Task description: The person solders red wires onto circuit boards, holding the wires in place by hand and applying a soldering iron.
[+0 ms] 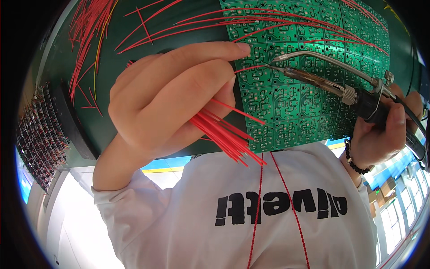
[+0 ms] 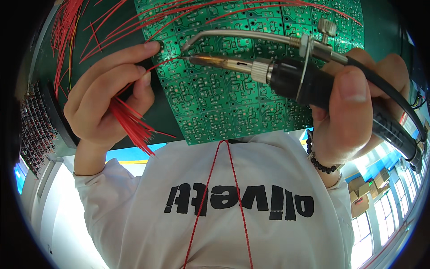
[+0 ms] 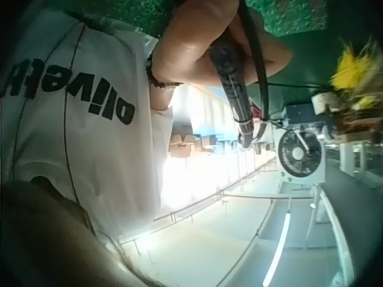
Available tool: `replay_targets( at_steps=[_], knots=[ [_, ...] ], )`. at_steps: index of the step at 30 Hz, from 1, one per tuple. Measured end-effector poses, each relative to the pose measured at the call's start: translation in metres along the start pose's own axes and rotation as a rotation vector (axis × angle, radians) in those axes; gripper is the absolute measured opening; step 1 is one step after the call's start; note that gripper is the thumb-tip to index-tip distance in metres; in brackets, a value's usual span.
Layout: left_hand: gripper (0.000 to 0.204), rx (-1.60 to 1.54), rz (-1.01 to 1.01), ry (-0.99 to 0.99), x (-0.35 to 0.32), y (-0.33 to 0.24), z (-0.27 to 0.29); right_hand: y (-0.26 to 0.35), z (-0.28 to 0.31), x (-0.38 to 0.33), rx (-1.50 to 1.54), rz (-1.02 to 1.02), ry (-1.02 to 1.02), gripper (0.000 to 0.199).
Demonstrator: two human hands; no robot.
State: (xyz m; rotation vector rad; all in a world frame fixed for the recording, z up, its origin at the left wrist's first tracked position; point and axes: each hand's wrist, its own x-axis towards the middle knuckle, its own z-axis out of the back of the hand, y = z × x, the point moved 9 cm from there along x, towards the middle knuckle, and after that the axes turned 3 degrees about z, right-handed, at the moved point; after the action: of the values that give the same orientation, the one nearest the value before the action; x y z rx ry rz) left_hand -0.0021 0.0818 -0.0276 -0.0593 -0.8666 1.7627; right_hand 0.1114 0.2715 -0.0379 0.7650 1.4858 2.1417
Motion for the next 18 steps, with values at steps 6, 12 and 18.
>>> replay_targets(
  at_steps=[6,12,18],
  knots=[
    [0.012,0.011,0.002,0.012,0.002,0.0,0.0,0.009,0.029,-0.01,-0.38,0.365,0.053,0.031],
    [0.007,0.052,-0.006,0.056,0.003,-0.003,-0.002,0.019,0.041,-0.02,-0.573,0.695,-0.055,0.049],
    [0.012,-0.249,0.128,-0.192,0.002,0.012,0.019,-0.006,0.042,0.005,0.519,-0.043,-0.076,0.019]
  ],
)
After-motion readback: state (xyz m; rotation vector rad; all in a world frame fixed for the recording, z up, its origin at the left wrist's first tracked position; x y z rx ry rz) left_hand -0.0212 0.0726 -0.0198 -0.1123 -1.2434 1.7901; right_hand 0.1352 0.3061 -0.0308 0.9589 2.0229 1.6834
